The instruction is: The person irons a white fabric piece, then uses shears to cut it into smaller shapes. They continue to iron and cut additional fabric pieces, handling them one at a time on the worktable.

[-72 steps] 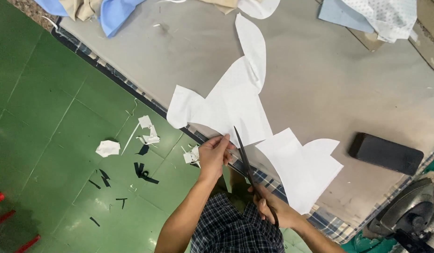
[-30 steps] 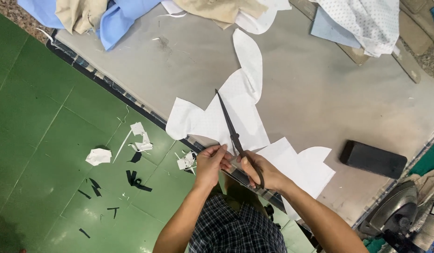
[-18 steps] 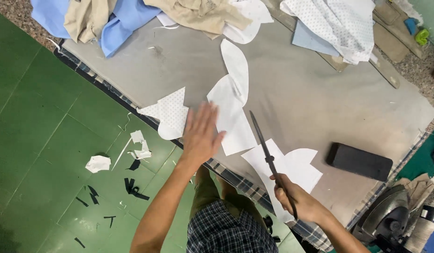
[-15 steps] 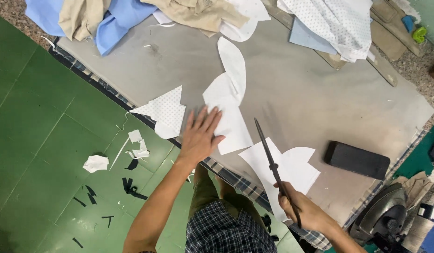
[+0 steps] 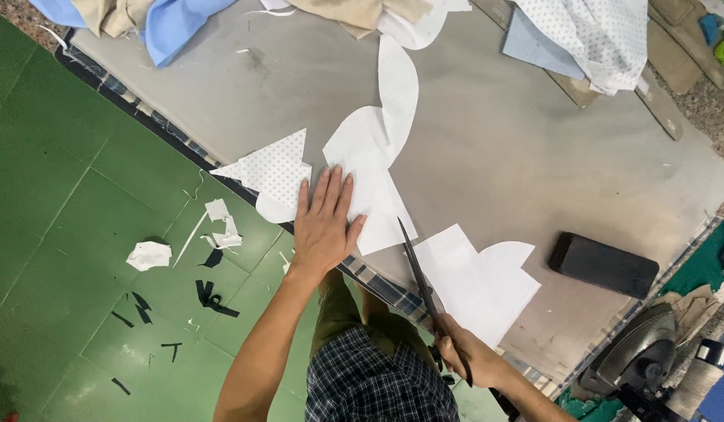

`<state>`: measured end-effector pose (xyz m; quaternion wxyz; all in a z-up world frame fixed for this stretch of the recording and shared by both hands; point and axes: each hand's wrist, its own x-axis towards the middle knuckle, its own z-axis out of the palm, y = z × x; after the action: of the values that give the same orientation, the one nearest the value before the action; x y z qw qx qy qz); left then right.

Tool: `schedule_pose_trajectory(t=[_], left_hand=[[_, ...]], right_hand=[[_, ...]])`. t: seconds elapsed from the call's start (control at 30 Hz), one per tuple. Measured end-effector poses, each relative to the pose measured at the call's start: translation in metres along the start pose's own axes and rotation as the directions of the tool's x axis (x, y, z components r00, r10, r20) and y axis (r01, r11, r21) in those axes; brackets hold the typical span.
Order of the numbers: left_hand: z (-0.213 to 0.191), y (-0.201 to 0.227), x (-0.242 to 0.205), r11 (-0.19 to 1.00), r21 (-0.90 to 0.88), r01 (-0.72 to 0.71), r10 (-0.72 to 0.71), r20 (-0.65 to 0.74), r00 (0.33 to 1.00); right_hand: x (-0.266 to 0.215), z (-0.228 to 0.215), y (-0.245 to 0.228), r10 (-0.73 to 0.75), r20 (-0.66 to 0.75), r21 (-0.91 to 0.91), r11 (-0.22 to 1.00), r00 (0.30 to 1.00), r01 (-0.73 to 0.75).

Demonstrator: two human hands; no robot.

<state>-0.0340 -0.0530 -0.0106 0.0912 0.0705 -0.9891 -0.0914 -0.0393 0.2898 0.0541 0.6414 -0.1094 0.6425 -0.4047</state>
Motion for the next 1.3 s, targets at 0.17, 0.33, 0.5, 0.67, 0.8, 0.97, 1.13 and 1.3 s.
schedule_pose_trajectory(t=[0.17, 0.33, 0.5, 0.67, 0.8, 0.97, 1.13, 1.3], left_hand=[[-0.003, -0.001, 0.002, 1.0, -0.003, 0.02, -0.02, 0.037, 0.999], [-0.006, -0.002, 0.005, 1.0, -0.014, 0.017, -0.017, 0.04, 0.999], [-0.002, -0.005, 0.006, 1.0, -0.013, 0.028, -0.027, 0.059, 0.998], [-0.003, -0.007, 0.005, 0.998, -0.052, 0.028, -0.025, 0.073, 0.997], [-0.004, -0.008, 0.007, 0.998, -0.052, 0.035, -0.031, 0.085, 0.996], [-0.005, -0.009, 0.007, 0.997, -0.075, 0.033, -0.027, 0.083, 0.996], [-0.003, -0.01, 0.006, 0.996, -0.067, 0.051, -0.042, 0.118, 0.992], [-0.005, -0.011, 0.007, 0.996, -0.079, 0.043, -0.035, 0.102, 0.994]], right_hand=[[0.018, 0.005, -0.012, -0.029, -0.034, -0.05, 0.998, 0.999, 0.027], [0.021, 0.008, -0.01, 0.031, -0.094, -0.01, 0.999, 0.995, -0.032], [0.03, -0.008, -0.035, 0.053, 0.011, -0.15, 0.987, 0.999, -0.051], [0.052, -0.002, -0.068, 0.041, -0.065, -0.14, 0.989, 0.997, -0.05], [0.053, -0.007, -0.056, 0.036, -0.096, -0.071, 0.997, 0.995, -0.043], [0.071, -0.023, -0.083, 0.064, -0.009, -0.172, 0.983, 0.998, -0.065], [0.085, -0.024, -0.1, 0.065, -0.159, -0.188, 0.978, 0.985, -0.095], [0.084, -0.039, -0.124, 0.124, 0.0, -0.197, 0.973, 0.992, -0.122]])
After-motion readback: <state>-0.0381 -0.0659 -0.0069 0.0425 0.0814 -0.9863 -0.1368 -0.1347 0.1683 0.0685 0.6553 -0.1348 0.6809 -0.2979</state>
